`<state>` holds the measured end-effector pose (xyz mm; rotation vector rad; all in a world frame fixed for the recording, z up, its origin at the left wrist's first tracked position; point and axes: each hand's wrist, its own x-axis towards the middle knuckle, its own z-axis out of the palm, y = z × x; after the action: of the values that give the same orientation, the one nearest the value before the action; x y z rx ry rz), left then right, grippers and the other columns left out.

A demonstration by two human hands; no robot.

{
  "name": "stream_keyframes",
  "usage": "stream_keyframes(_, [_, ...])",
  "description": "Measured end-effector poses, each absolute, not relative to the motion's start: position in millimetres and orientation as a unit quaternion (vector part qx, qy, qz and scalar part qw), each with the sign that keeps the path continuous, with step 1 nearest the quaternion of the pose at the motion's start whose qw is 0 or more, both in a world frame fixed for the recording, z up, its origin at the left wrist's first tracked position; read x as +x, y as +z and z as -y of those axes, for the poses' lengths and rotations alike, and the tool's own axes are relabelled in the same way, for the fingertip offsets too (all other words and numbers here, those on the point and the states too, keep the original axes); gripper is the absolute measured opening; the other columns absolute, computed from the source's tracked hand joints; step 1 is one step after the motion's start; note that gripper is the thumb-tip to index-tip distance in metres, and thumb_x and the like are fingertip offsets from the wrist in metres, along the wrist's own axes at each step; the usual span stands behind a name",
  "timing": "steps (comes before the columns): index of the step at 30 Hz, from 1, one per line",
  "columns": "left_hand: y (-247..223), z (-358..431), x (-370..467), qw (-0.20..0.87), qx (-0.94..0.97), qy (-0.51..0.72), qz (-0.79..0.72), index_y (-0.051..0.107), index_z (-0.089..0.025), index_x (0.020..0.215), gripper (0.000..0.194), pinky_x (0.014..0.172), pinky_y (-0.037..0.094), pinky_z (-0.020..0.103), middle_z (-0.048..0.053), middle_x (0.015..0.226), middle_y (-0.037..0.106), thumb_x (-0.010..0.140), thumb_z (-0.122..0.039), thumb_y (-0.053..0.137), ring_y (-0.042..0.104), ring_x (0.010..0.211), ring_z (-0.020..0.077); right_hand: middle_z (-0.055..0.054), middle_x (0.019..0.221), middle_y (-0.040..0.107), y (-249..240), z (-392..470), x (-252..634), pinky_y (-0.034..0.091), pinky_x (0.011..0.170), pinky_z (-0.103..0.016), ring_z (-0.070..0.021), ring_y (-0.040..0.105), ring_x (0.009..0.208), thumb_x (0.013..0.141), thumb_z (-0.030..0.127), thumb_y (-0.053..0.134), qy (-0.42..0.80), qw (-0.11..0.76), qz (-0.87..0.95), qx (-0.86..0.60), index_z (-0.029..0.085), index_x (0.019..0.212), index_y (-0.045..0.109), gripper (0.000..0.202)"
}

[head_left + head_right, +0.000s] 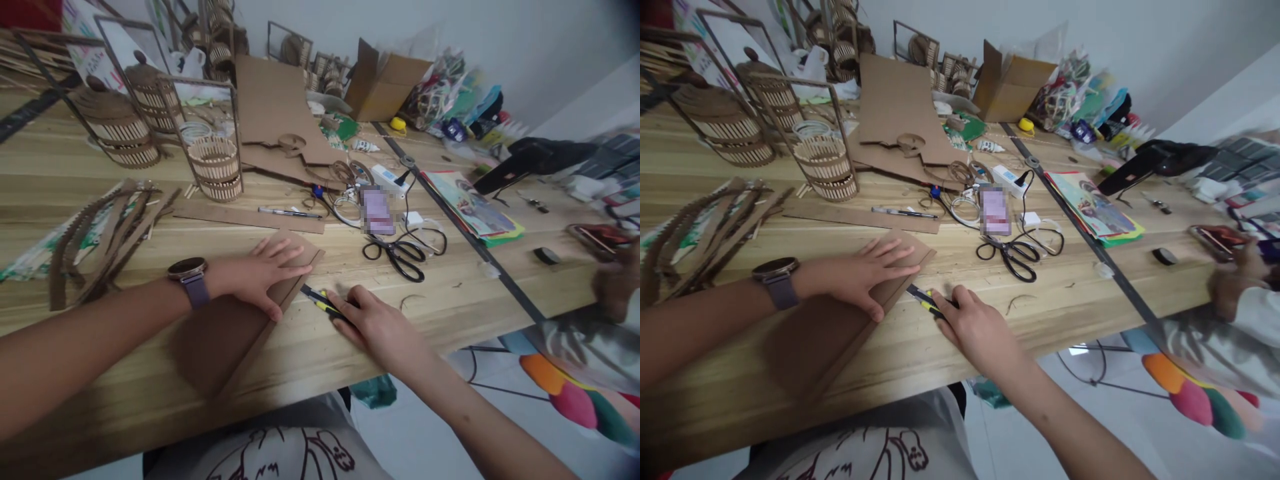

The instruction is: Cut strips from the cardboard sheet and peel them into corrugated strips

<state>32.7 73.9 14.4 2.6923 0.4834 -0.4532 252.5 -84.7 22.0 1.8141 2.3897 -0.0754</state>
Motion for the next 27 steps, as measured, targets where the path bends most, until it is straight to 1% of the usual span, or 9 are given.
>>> stream_keyframes(4, [13,-74,32,0.177,0.959,-0.152,-0.163,0.017,-0.033,0.155,0.104,0.114,0.001,0.063,0.013,0.164,-0.001,0.072,-0.074,0.065,-0.010,0.148,0.0386,-0.008,0.100,0.058,21,79,251,0.049,0.060,-0.026,-0.0189,0.064,0.082,0.095,0.034,0.053,-0.039,0.055,-0.796,0.601,0.024,0.138,0.054,0.044])
stream_keyframes(8, [14,-75,32,0.179,0.956,-0.166,-0.161,0.017,-0.035,0.154,0.105,0.113,0.000,0.065,0.014,0.164,-0.004,0.070,-0.075,0.065,-0.011,0.148,0.0408,-0.008,0.100,0.058,19,76,248,0.051,0.064,-0.027,-0.0186,0.064,0.084,0.095,0.033,0.052,-0.054,0.036,-0.793,0.606,0.024,0.139,0.053,0.045])
stream_keyframes(13, [13,-76,34,0.193,0.952,-0.176,-0.156,0.017,-0.038,0.154,0.110,0.112,-0.002,0.065,0.010,0.164,-0.008,0.064,-0.075,0.069,-0.014,0.147,0.0410,-0.008,0.097,0.057,18,86,247,0.050,0.061,-0.027,-0.0194,0.063,0.081,0.095,0.033,0.051,-0.032,0.041,-0.804,0.593,0.021,0.138,0.053,0.045])
stream_keyframes(19, [9,-77,34,0.204,0.955,-0.152,-0.154,0.020,-0.039,0.153,0.109,0.112,-0.001,0.066,0.009,0.165,-0.003,0.063,-0.074,0.071,-0.010,0.147,0.0425,-0.007,0.095,0.056,19,86,247,0.048,0.058,-0.026,-0.0183,0.061,0.077,0.096,0.033,0.049,-0.027,0.036,-0.803,0.594,0.022,0.137,0.054,0.043])
stream_keyframes(23, [8,-77,33,0.203,0.956,-0.145,-0.153,0.022,-0.038,0.153,0.109,0.112,0.000,0.066,0.011,0.164,-0.002,0.063,-0.074,0.071,-0.009,0.148,0.0418,-0.008,0.095,0.057,19,91,246,0.048,0.055,-0.027,-0.0188,0.060,0.074,0.096,0.034,0.047,-0.020,0.046,-0.808,0.587,0.020,0.137,0.054,0.044])
stream_keyframes(27, [9,-77,33,0.205,0.956,-0.142,-0.154,0.024,-0.038,0.153,0.108,0.112,0.001,0.067,0.011,0.164,-0.001,0.063,-0.074,0.071,-0.009,0.148,0.0424,-0.008,0.096,0.058,21,92,241,0.049,0.056,-0.027,-0.0192,0.061,0.077,0.096,0.033,0.048,-0.011,0.059,-0.804,0.591,0.021,0.136,0.054,0.043])
